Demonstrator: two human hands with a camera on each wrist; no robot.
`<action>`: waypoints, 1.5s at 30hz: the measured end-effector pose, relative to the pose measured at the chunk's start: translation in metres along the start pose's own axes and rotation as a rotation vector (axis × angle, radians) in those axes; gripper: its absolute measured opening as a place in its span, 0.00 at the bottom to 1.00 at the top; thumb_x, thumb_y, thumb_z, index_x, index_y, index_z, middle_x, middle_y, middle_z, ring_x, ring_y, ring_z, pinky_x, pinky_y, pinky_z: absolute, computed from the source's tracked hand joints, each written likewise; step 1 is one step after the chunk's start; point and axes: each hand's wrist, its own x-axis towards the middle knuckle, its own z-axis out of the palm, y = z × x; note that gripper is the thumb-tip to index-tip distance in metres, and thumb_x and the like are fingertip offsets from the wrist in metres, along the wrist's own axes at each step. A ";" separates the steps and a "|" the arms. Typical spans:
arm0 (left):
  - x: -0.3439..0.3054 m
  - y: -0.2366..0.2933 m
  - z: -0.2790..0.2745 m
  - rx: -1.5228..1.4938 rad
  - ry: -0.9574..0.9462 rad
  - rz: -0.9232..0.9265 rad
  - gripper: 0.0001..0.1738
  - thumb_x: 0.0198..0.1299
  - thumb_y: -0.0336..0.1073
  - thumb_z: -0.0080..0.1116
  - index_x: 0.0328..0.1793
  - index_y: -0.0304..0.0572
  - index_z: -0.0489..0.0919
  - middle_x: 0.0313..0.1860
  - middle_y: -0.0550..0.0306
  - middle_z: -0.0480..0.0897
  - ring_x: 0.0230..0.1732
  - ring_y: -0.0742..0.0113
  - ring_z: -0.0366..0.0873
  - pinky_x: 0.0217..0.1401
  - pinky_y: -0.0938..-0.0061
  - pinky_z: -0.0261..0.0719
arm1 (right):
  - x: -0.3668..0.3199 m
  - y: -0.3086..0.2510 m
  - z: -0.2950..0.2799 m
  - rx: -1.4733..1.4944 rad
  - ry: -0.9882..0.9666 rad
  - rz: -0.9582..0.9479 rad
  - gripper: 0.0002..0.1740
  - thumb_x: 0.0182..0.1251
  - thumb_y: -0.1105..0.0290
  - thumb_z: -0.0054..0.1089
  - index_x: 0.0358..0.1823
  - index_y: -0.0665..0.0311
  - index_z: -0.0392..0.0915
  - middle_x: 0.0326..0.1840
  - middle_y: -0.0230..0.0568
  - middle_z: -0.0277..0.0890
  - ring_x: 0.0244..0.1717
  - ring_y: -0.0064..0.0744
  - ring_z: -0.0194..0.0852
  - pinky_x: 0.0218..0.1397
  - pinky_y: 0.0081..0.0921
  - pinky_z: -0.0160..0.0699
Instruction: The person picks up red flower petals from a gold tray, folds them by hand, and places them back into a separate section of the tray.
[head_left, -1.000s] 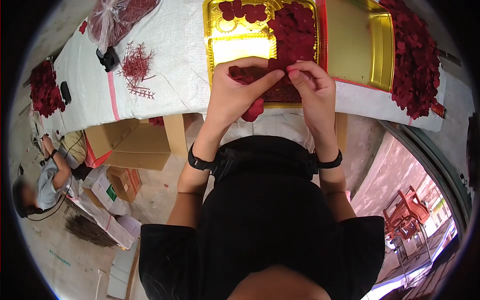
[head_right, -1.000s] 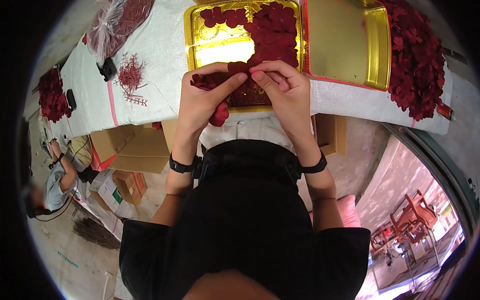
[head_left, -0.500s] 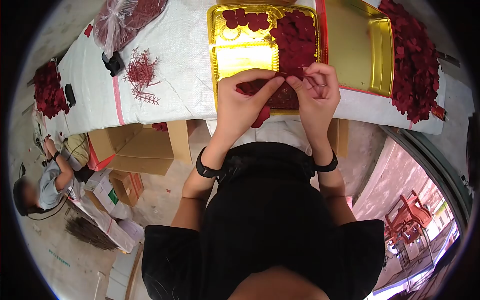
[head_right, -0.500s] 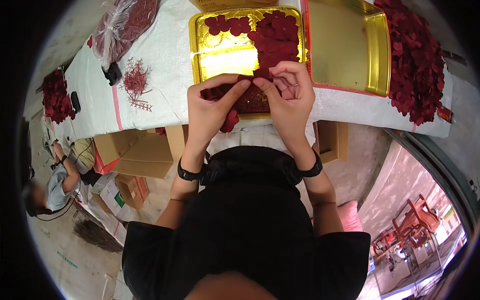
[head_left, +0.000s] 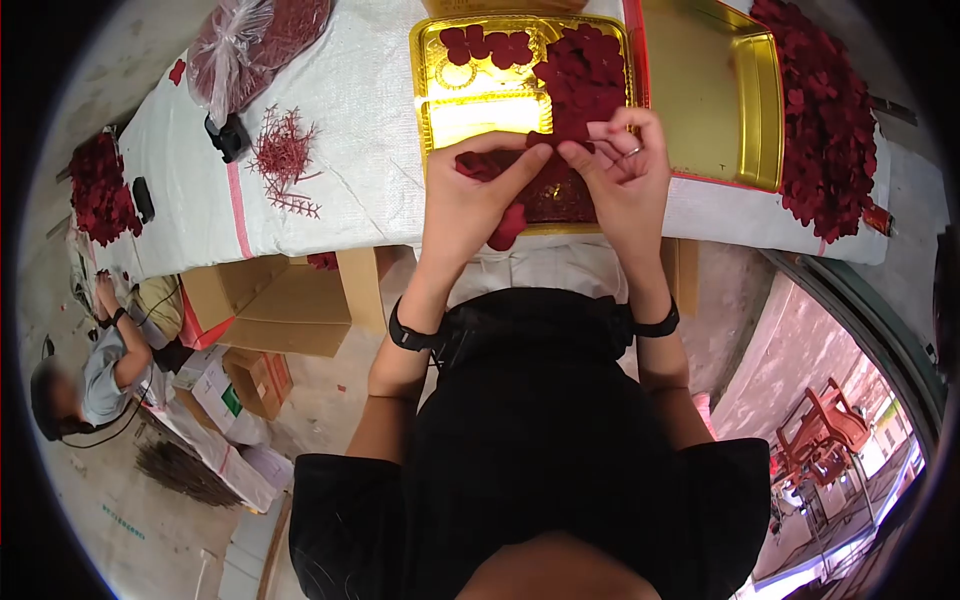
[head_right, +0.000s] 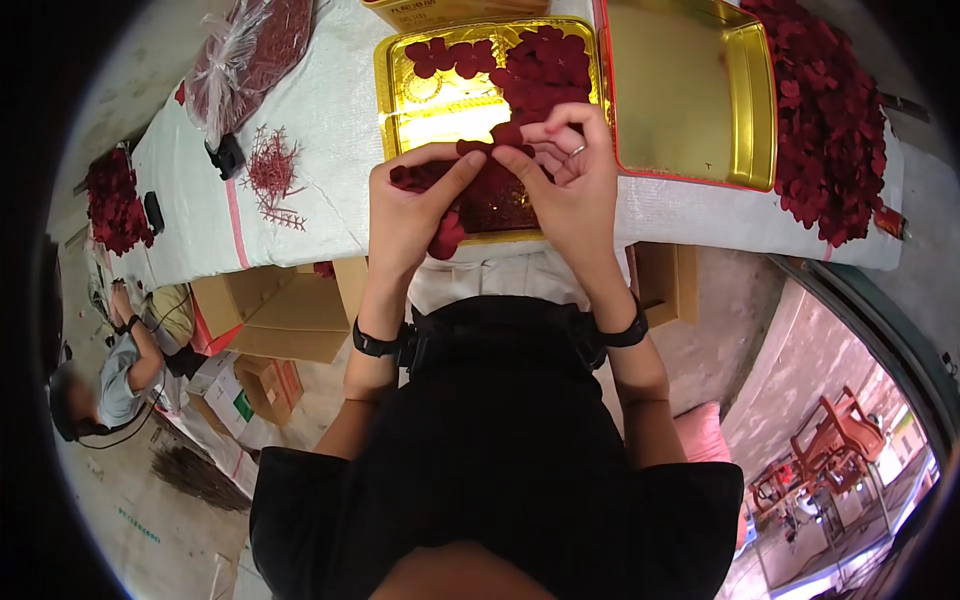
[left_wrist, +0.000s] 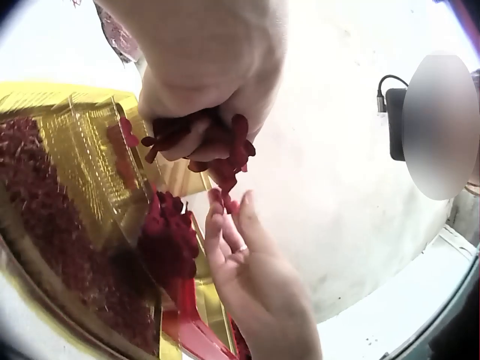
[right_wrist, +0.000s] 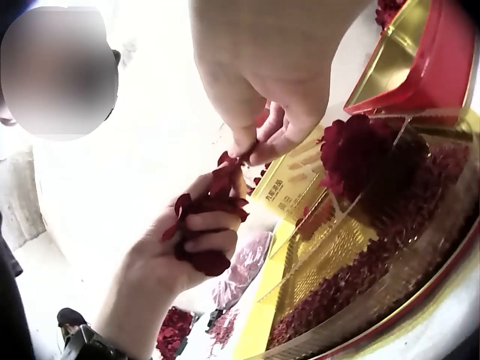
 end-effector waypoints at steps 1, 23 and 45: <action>0.004 0.001 -0.003 -0.003 0.009 0.004 0.10 0.52 0.31 0.70 0.34 0.32 0.83 0.27 0.60 0.83 0.28 0.80 0.77 0.33 0.84 0.74 | 0.002 -0.003 0.000 0.041 -0.025 0.049 0.21 0.59 0.86 0.59 0.49 0.65 0.61 0.44 0.46 0.75 0.42 0.22 0.77 0.49 0.19 0.78; 0.077 0.033 -0.039 -0.408 -0.203 -0.091 0.12 0.64 0.41 0.58 0.37 0.40 0.81 0.20 0.63 0.76 0.15 0.81 0.65 0.15 0.87 0.59 | -0.015 -0.004 0.001 -0.233 -0.303 0.145 0.09 0.62 0.75 0.61 0.44 0.66 0.76 0.36 0.38 0.80 0.33 0.21 0.78 0.33 0.17 0.75; 0.018 0.007 -0.025 -0.602 -0.190 -0.144 0.16 0.69 0.46 0.50 0.41 0.40 0.75 0.20 0.62 0.73 0.12 0.80 0.63 0.13 0.85 0.56 | 0.011 -0.013 0.002 0.265 -0.068 0.282 0.17 0.58 0.80 0.65 0.47 0.69 0.72 0.39 0.39 0.79 0.39 0.21 0.78 0.42 0.18 0.77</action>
